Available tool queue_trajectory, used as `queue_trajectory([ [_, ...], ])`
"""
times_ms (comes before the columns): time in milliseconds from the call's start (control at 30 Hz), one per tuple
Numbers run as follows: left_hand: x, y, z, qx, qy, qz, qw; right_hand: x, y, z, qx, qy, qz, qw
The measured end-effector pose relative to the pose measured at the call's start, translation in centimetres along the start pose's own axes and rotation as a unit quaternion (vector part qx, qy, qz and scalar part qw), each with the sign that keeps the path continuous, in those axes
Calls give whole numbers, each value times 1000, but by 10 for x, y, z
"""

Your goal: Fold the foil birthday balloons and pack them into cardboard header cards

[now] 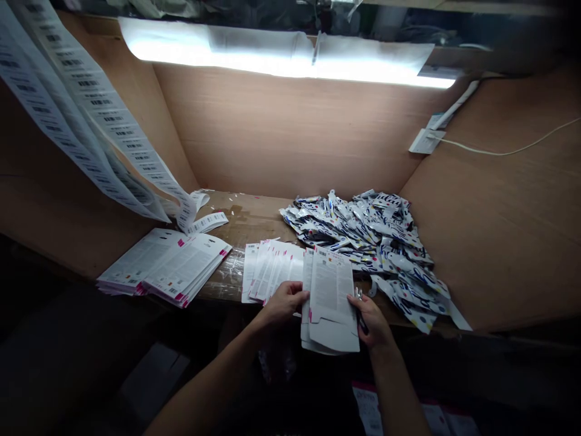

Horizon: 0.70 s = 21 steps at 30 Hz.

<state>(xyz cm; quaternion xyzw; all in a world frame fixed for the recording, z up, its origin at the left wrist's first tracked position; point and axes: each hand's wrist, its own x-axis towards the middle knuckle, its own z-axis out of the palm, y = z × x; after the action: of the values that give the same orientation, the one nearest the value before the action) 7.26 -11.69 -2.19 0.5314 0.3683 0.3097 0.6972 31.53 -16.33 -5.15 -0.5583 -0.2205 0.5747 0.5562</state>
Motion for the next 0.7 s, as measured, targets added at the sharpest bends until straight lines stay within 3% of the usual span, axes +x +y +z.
queue_trajectory([
  [100,-6,4,8,-84,45,3,995,-5,3,5,36,-17,45,998],
  [267,-19,-6,26,-80,70,16,994,-14,12,1,49,-35,42,997],
  [400,-32,-22,45,-69,64,74,993,-27,18,-7,-16,-89,18,996],
  [500,-41,-16,42,-37,72,106,991,-39,13,-14,-82,-134,8,987],
  [567,-49,2,30,37,57,118,991,-48,0,-20,-137,-94,-54,985],
  [633,-58,28,16,189,11,128,973,-63,-21,-25,-203,15,-176,963],
  [700,-67,52,11,387,-54,126,912,-83,-44,-26,-277,97,-287,912],
])
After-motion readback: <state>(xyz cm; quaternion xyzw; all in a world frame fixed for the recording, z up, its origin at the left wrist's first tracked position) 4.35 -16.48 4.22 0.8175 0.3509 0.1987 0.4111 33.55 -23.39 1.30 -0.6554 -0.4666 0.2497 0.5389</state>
